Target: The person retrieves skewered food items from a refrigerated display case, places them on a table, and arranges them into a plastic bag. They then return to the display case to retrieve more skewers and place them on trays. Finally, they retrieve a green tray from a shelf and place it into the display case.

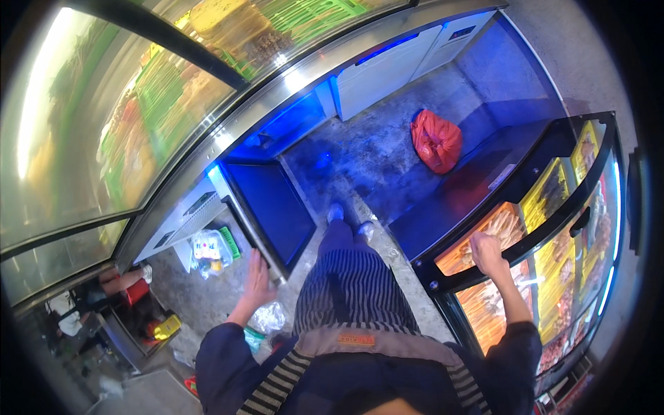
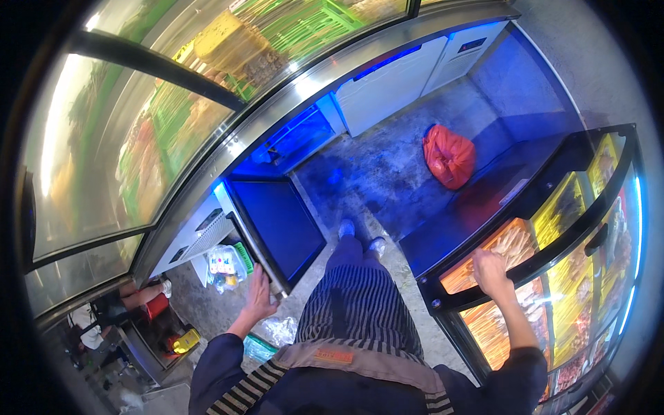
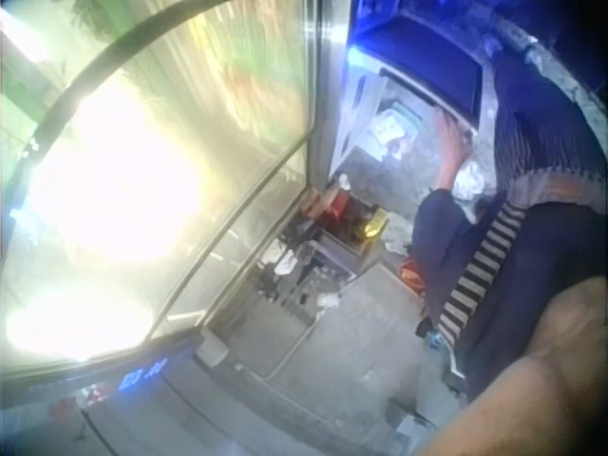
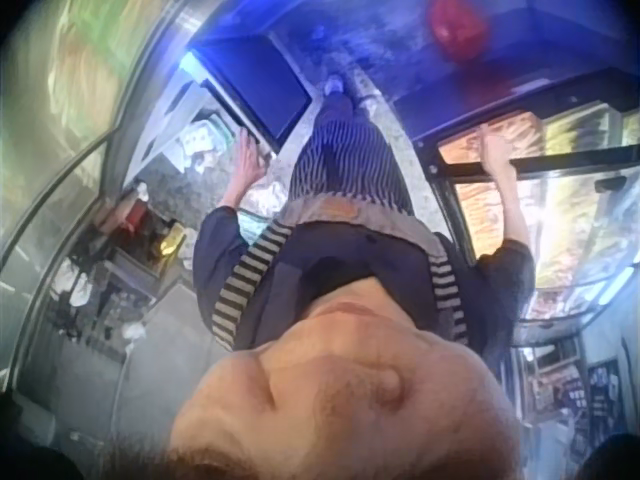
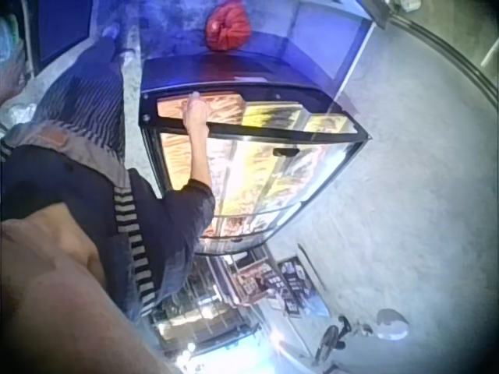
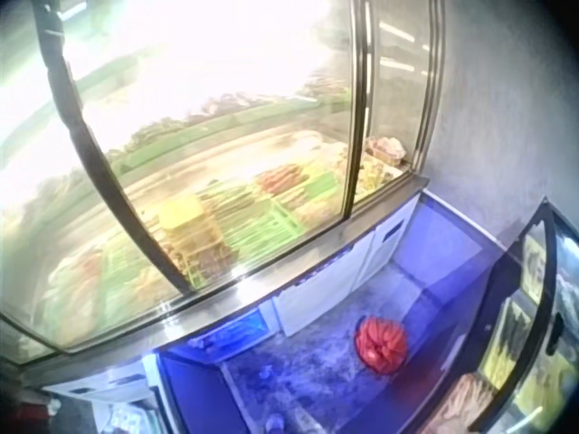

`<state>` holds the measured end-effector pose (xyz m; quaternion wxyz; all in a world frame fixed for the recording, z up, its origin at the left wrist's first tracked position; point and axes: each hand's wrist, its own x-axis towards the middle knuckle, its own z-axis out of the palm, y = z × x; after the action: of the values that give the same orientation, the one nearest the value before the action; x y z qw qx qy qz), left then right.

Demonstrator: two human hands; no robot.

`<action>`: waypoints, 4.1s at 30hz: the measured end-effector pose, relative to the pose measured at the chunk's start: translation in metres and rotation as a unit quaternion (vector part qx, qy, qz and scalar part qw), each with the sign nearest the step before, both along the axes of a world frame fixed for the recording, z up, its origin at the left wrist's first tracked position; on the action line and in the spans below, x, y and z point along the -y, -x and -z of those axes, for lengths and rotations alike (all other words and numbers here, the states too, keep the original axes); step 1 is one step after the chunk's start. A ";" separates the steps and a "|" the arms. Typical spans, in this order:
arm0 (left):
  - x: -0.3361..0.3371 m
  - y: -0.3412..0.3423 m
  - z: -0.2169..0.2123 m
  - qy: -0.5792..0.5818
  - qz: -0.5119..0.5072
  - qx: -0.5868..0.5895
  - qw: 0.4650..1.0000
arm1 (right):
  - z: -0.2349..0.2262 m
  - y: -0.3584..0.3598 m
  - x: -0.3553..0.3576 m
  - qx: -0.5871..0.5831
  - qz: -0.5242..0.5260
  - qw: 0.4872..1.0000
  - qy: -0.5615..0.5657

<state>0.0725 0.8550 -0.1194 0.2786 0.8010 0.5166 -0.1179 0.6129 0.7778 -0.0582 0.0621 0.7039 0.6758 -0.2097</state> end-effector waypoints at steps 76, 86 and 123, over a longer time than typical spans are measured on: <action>-0.010 -0.197 0.060 0.643 0.228 -0.131 0.719 | 0.098 0.431 0.233 -0.633 0.682 -0.145 -0.337; 0.311 -0.259 0.001 0.618 0.381 -0.260 0.637 | -0.018 0.562 0.369 -0.324 0.622 -0.281 -0.655; 1.327 -0.105 -0.002 0.439 0.727 -0.176 0.497 | 0.023 0.858 0.925 0.058 0.975 -0.192 0.092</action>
<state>0.1780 -0.4725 -0.1178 0.3136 0.6304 -0.3287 -0.6294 -0.2450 -0.1472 -0.0807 0.1132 -0.5300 0.8394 0.0417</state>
